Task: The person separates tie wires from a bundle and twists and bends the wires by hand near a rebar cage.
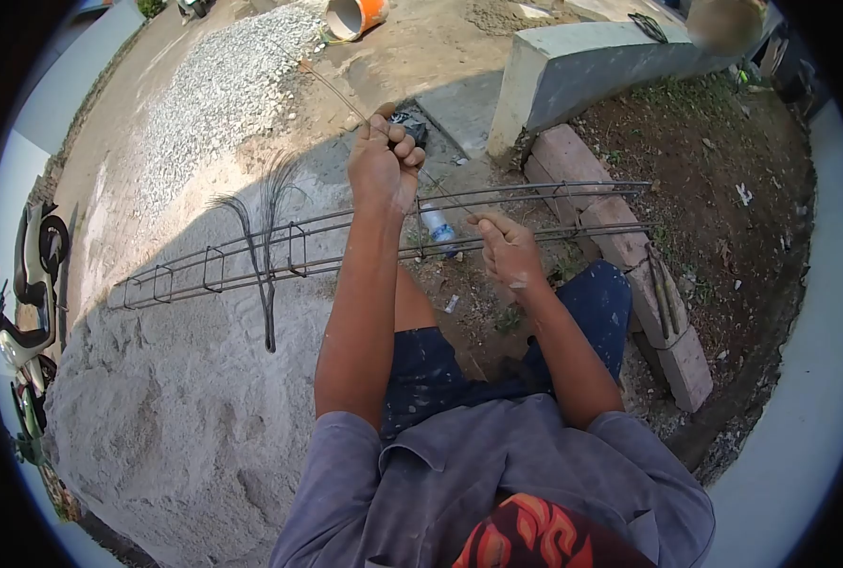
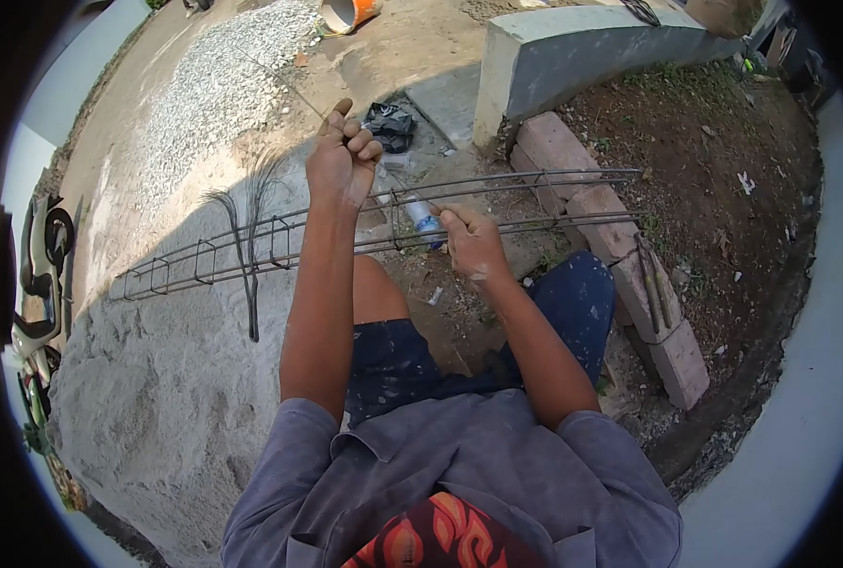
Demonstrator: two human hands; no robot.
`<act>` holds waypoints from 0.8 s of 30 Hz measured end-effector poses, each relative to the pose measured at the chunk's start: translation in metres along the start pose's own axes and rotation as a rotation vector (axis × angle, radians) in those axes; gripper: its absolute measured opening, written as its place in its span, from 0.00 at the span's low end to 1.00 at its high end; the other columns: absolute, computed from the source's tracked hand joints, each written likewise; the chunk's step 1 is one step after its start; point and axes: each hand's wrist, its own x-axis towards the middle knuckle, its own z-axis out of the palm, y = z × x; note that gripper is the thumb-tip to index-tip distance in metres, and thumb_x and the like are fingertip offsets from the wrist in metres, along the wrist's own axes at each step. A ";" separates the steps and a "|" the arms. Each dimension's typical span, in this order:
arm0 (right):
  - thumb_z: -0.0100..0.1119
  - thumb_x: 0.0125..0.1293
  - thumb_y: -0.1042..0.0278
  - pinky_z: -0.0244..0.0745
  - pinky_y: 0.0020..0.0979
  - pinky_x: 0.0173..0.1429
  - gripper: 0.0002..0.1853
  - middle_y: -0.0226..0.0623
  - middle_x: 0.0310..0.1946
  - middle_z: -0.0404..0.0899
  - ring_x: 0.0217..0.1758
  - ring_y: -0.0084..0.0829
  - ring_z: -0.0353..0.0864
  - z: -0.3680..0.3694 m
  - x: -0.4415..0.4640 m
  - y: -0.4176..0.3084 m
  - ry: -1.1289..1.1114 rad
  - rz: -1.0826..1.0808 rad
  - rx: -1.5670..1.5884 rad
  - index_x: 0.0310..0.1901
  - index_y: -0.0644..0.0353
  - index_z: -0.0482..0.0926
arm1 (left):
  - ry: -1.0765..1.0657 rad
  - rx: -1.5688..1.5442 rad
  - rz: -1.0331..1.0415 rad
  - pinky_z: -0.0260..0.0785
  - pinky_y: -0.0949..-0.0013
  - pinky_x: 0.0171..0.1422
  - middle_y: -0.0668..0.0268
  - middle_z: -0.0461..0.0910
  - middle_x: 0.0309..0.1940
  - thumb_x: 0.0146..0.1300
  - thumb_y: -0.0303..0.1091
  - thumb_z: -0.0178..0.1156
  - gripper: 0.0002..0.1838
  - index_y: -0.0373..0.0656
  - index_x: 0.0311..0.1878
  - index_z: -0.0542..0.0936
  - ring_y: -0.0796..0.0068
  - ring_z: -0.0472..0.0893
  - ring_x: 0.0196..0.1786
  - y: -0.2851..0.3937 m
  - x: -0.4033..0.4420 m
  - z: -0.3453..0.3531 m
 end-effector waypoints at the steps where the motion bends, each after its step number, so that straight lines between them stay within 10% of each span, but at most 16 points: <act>1: 0.51 0.72 0.63 0.52 0.20 0.18 0.16 0.19 0.15 0.59 0.14 0.12 0.55 -0.003 -0.001 0.001 -0.198 0.064 -0.037 0.50 0.69 0.78 | -0.005 0.038 0.003 0.56 0.77 0.26 0.74 0.61 0.24 0.76 0.36 0.41 0.13 0.41 0.55 0.68 0.83 0.59 0.23 -0.002 0.000 0.001; 3: 0.51 0.73 0.62 0.53 0.20 0.18 0.16 0.20 0.14 0.60 0.14 0.12 0.55 -0.016 -0.002 0.001 -0.601 0.197 -0.114 0.49 0.68 0.78 | -0.038 0.010 -0.042 0.57 0.76 0.26 0.73 0.63 0.25 0.76 0.37 0.41 0.13 0.41 0.54 0.69 0.83 0.59 0.23 -0.003 0.003 -0.006; 6: 0.52 0.72 0.62 0.54 0.21 0.18 0.16 0.22 0.13 0.62 0.14 0.12 0.56 -0.038 -0.001 -0.002 -0.569 0.001 0.359 0.49 0.68 0.78 | -0.035 -0.123 -0.111 0.59 0.76 0.25 0.72 0.66 0.25 0.76 0.37 0.41 0.12 0.42 0.53 0.70 0.82 0.62 0.22 -0.005 0.011 -0.026; 9: 0.52 0.72 0.62 0.52 0.21 0.17 0.17 0.21 0.13 0.61 0.13 0.13 0.55 -0.035 0.012 -0.001 0.008 0.065 0.041 0.47 0.70 0.78 | 0.086 -0.113 -0.054 0.60 0.75 0.25 0.72 0.67 0.25 0.76 0.37 0.40 0.13 0.42 0.53 0.70 0.82 0.63 0.22 -0.008 0.006 -0.024; 11: 0.52 0.72 0.61 0.52 0.22 0.16 0.16 0.20 0.13 0.58 0.12 0.15 0.54 -0.037 0.008 0.020 -0.406 -0.079 -0.296 0.46 0.69 0.78 | 0.086 -0.089 -0.043 0.61 0.73 0.26 0.72 0.66 0.25 0.77 0.37 0.39 0.13 0.42 0.53 0.70 0.81 0.64 0.23 -0.012 0.013 -0.034; 14: 0.52 0.72 0.61 0.54 0.23 0.17 0.16 0.20 0.14 0.58 0.13 0.15 0.54 -0.042 -0.013 0.007 -0.610 -0.041 0.031 0.46 0.67 0.79 | -0.056 -0.172 -0.170 0.66 0.70 0.28 0.70 0.68 0.25 0.77 0.36 0.38 0.13 0.41 0.53 0.70 0.79 0.67 0.24 -0.018 0.023 -0.077; 18: 0.52 0.71 0.62 0.58 0.25 0.20 0.15 0.25 0.15 0.64 0.15 0.18 0.61 -0.051 0.000 0.004 0.073 0.083 -0.020 0.47 0.66 0.80 | 0.171 -0.068 -0.109 0.70 0.71 0.29 0.69 0.72 0.27 0.76 0.34 0.38 0.13 0.41 0.54 0.70 0.78 0.70 0.25 -0.018 0.004 -0.056; 22: 0.48 0.74 0.63 0.56 0.24 0.19 0.15 0.22 0.14 0.61 0.14 0.17 0.58 -0.050 -0.023 0.011 -0.687 0.284 -0.291 0.47 0.67 0.77 | -0.021 -0.040 -0.143 0.76 0.68 0.36 0.65 0.75 0.31 0.75 0.31 0.38 0.14 0.38 0.57 0.68 0.73 0.75 0.30 -0.019 0.011 -0.069; 24: 0.48 0.74 0.62 0.57 0.24 0.18 0.14 0.22 0.14 0.60 0.14 0.16 0.58 -0.058 -0.026 0.005 -0.574 0.067 0.206 0.49 0.65 0.76 | -0.087 0.003 -0.214 0.79 0.63 0.43 0.61 0.76 0.35 0.74 0.29 0.39 0.14 0.35 0.58 0.67 0.68 0.79 0.36 -0.016 0.012 -0.080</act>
